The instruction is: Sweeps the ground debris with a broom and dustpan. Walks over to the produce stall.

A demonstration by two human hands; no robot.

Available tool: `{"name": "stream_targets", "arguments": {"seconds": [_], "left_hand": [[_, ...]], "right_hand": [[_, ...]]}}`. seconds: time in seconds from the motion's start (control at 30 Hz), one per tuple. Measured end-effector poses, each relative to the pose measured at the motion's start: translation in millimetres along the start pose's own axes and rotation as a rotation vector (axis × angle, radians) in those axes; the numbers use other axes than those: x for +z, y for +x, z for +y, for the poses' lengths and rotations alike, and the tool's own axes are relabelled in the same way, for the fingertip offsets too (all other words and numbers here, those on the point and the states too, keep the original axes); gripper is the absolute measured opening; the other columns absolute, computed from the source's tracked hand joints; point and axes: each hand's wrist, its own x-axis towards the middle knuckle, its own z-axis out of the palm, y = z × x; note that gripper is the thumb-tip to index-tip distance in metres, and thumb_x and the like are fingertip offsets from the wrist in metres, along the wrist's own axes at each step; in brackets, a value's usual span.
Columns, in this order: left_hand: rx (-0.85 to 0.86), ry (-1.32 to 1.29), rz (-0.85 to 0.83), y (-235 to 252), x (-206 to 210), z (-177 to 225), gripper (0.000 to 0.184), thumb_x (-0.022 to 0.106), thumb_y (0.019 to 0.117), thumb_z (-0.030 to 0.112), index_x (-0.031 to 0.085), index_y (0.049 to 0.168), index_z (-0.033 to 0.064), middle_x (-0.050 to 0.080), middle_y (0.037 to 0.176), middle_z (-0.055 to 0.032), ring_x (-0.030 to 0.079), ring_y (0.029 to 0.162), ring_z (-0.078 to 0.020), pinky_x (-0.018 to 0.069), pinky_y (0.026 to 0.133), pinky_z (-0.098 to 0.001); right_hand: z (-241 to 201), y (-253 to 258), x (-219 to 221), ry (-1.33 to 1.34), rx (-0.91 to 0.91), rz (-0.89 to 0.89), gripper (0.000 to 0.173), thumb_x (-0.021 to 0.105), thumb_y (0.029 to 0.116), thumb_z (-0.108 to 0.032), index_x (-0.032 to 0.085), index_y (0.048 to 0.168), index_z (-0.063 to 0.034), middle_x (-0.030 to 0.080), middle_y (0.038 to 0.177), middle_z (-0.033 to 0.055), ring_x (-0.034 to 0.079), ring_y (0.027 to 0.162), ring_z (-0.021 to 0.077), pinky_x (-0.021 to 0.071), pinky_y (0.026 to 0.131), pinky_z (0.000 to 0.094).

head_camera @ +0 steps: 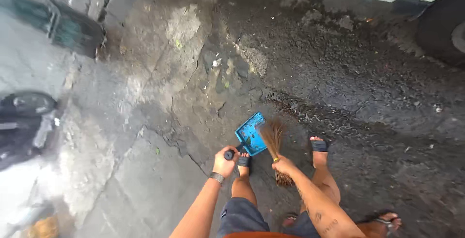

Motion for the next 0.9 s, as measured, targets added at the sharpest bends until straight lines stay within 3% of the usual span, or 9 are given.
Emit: {"name": "stream_targets", "arguments": {"seconds": [0.1, 0.2, 0.27, 0.37, 0.47, 0.53, 0.63, 0.77, 0.9], "left_hand": [[0.050, 0.019, -0.093, 12, -27, 5, 0.020, 0.073, 0.0926, 0.021, 0.071, 0.108, 0.0077, 0.075, 0.098, -0.0060, 0.074, 0.082, -0.0178, 0.0642, 0.080, -0.0404], [0.164, 0.001, -0.162, 29, -63, 18, 0.022, 0.074, 0.0921, 0.015, 0.070, 0.109, 0.0028, 0.074, 0.105, -0.0111, 0.075, 0.082, -0.0222, 0.0664, 0.077, -0.0421], [0.251, 0.056, -0.260, 29, -78, 14, 0.024, 0.074, 0.0912, 0.015, 0.069, 0.110, 0.0015, 0.073, 0.115, -0.0129, 0.075, 0.088, -0.0223, 0.0658, 0.080, -0.0416], [0.391, 0.221, -0.351, 45, -70, 23, 0.024, 0.073, 0.0900, 0.023, 0.071, 0.106, 0.0054, 0.071, 0.123, -0.0112, 0.073, 0.104, -0.0185, 0.0619, 0.092, -0.0392], [0.438, 0.356, -0.395, 48, -39, 22, 0.025, 0.073, 0.0910, 0.025, 0.073, 0.107, 0.0066, 0.071, 0.125, -0.0107, 0.067, 0.119, -0.0175, 0.0548, 0.104, -0.0381], [0.468, 0.396, -0.398, 53, -13, 21, 0.025, 0.073, 0.0917, 0.024, 0.073, 0.108, 0.0057, 0.071, 0.125, -0.0114, 0.064, 0.125, -0.0186, 0.0505, 0.110, -0.0392], [0.436, 0.349, -0.359, 53, -1, 33, 0.023, 0.073, 0.0916, 0.022, 0.071, 0.108, 0.0049, 0.072, 0.120, -0.0113, 0.072, 0.104, -0.0172, 0.0600, 0.094, -0.0381], [0.378, 0.177, -0.317, 44, -18, 65, 0.024, 0.071, 0.0909, 0.014, 0.068, 0.110, 0.0005, 0.072, 0.118, -0.0139, 0.076, 0.086, -0.0220, 0.0660, 0.078, -0.0397], [0.425, 0.092, -0.258, 35, -2, 115, 0.021, 0.069, 0.0917, 0.012, 0.066, 0.107, -0.0020, 0.071, 0.123, -0.0173, 0.077, 0.085, -0.0262, 0.0672, 0.075, -0.0406]], "right_hand": [[-6, -47, 48, 0.221, -0.026, 0.053, 0.088, 0.075, 0.0881, -0.027, 0.031, 0.164, -0.0260, 0.059, 0.144, 0.0182, 0.058, 0.131, 0.0360, 0.0461, 0.108, 0.0609], [4, -110, 44, 0.433, 0.011, 0.253, 0.088, 0.074, 0.0885, -0.028, 0.028, 0.164, -0.0325, 0.060, 0.143, 0.0172, 0.061, 0.126, 0.0353, 0.0489, 0.104, 0.0611], [42, -127, 54, 0.600, 0.109, 0.392, 0.088, 0.075, 0.0889, -0.028, 0.029, 0.164, -0.0284, 0.059, 0.141, 0.0211, 0.062, 0.124, 0.0390, 0.0501, 0.102, 0.0628], [82, -74, 63, 0.858, 0.287, 0.546, 0.085, 0.075, 0.0876, -0.029, 0.035, 0.161, -0.0168, 0.060, 0.138, 0.0239, 0.059, 0.125, 0.0399, 0.0487, 0.103, 0.0613], [50, -23, 109, 0.660, 0.298, 0.330, 0.079, 0.077, 0.0854, -0.036, 0.045, 0.152, -0.0077, 0.064, 0.131, 0.0244, 0.063, 0.122, 0.0402, 0.0506, 0.102, 0.0608], [19, -27, 128, 0.493, 0.168, 0.191, 0.088, 0.075, 0.0870, -0.037, 0.032, 0.162, -0.0189, 0.064, 0.134, 0.0214, 0.063, 0.124, 0.0395, 0.0496, 0.103, 0.0626], [30, -82, 131, 0.515, 0.066, 0.159, 0.091, 0.073, 0.0900, -0.036, 0.022, 0.166, -0.0306, 0.061, 0.142, 0.0176, 0.060, 0.128, 0.0367, 0.0475, 0.106, 0.0621], [121, -158, 70, 0.747, 0.076, 0.390, 0.087, 0.077, 0.0865, -0.029, 0.034, 0.162, -0.0290, 0.061, 0.137, 0.0223, 0.064, 0.118, 0.0395, 0.0523, 0.098, 0.0638], [233, -142, -58, 0.836, 0.163, 0.697, 0.080, 0.072, 0.0911, -0.025, 0.034, 0.161, -0.0189, 0.063, 0.132, 0.0262, 0.062, 0.119, 0.0437, 0.0491, 0.099, 0.0665]]}}
